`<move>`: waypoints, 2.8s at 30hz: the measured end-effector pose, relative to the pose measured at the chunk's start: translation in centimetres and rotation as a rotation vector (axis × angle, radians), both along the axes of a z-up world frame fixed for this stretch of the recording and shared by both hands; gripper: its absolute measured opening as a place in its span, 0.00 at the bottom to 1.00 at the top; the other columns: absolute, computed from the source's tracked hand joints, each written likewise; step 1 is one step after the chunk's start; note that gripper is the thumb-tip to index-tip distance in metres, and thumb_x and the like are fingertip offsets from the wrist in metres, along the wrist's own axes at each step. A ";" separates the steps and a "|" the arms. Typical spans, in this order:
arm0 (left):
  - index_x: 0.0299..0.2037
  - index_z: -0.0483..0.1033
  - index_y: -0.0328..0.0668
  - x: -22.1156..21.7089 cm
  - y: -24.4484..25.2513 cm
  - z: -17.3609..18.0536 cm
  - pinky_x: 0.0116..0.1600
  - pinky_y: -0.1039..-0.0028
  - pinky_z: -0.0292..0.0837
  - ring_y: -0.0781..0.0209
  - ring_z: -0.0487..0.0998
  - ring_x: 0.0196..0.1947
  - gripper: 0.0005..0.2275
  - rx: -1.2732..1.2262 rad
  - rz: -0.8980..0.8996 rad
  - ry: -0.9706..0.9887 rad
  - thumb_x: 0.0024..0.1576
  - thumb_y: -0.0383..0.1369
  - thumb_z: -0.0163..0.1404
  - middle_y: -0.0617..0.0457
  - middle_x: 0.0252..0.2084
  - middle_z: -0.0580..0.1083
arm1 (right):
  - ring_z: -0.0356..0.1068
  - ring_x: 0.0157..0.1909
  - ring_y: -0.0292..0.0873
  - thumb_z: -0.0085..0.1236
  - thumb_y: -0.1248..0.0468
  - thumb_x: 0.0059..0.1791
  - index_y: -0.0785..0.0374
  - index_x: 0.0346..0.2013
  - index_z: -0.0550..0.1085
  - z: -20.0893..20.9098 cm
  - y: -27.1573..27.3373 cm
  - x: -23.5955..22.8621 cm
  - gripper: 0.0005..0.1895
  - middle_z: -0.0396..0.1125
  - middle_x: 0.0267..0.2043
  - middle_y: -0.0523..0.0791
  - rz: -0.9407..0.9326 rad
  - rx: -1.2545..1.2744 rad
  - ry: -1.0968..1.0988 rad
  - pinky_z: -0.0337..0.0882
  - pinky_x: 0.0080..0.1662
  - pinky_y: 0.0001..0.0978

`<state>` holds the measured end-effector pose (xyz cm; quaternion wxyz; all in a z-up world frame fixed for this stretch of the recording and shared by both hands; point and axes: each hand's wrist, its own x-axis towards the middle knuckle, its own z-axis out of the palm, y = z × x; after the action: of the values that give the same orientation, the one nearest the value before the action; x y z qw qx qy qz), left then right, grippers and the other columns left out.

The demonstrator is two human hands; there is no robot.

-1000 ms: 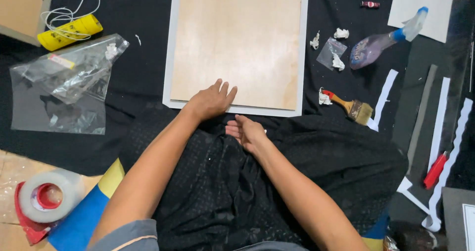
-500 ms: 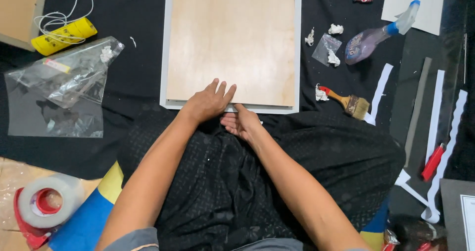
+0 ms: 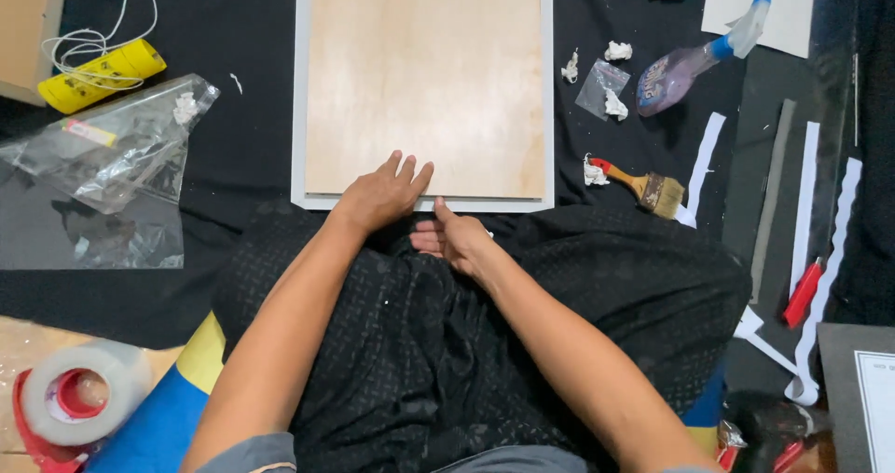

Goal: The person cleans the glass of a white picture frame using a tissue and a brush. They then place a wooden backing board into the frame and press the edges to secure it.

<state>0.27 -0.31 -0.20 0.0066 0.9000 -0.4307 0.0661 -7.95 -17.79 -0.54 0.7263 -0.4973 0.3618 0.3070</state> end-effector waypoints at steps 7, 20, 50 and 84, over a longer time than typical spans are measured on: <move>0.49 0.77 0.42 1.8 -4.2 -0.7 0.67 0.53 0.67 0.43 0.78 0.51 0.28 0.059 0.010 0.099 0.52 0.58 0.56 0.45 0.45 0.76 | 0.80 0.34 0.54 0.59 0.56 0.52 0.76 0.47 0.75 9.9 -10.7 0.2 0.21 0.75 0.38 0.61 0.287 -0.504 -0.104 0.81 0.35 0.42; 0.68 0.64 0.37 0.1 -13.1 -4.6 0.64 0.49 0.72 0.32 0.75 0.59 0.27 -0.251 -0.205 -0.006 0.58 0.38 0.48 0.36 0.55 0.74 | 0.79 0.36 0.61 0.56 0.70 0.45 0.85 0.37 0.72 6.9 -15.6 0.9 0.14 0.72 0.35 0.69 -0.038 -0.568 0.091 0.82 0.39 0.50; 0.73 0.57 0.48 -0.8 -13.3 -3.1 0.66 0.51 0.71 0.34 0.74 0.61 0.26 -0.237 -0.101 0.086 0.61 0.36 0.37 0.44 0.57 0.74 | 0.79 0.43 0.54 0.46 0.52 0.53 0.82 0.57 0.70 5.1 -15.7 2.6 0.33 0.74 0.46 0.62 0.315 -0.555 0.315 0.80 0.47 0.37; 0.55 0.81 0.35 2.0 12.4 2.2 0.51 0.49 0.76 0.34 0.80 0.52 0.35 -0.137 1.124 0.746 0.50 0.60 0.63 0.37 0.49 0.80 | 0.73 0.54 0.68 0.75 0.57 0.37 0.75 0.40 0.78 8.9 -19.2 6.1 0.27 0.74 0.44 0.63 0.821 -1.093 -0.227 0.74 0.54 0.57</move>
<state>2.29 12.06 1.96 0.1765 0.9473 0.1392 -0.2283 -1.82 -36.96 8.36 0.2300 -0.9177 0.1687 0.2766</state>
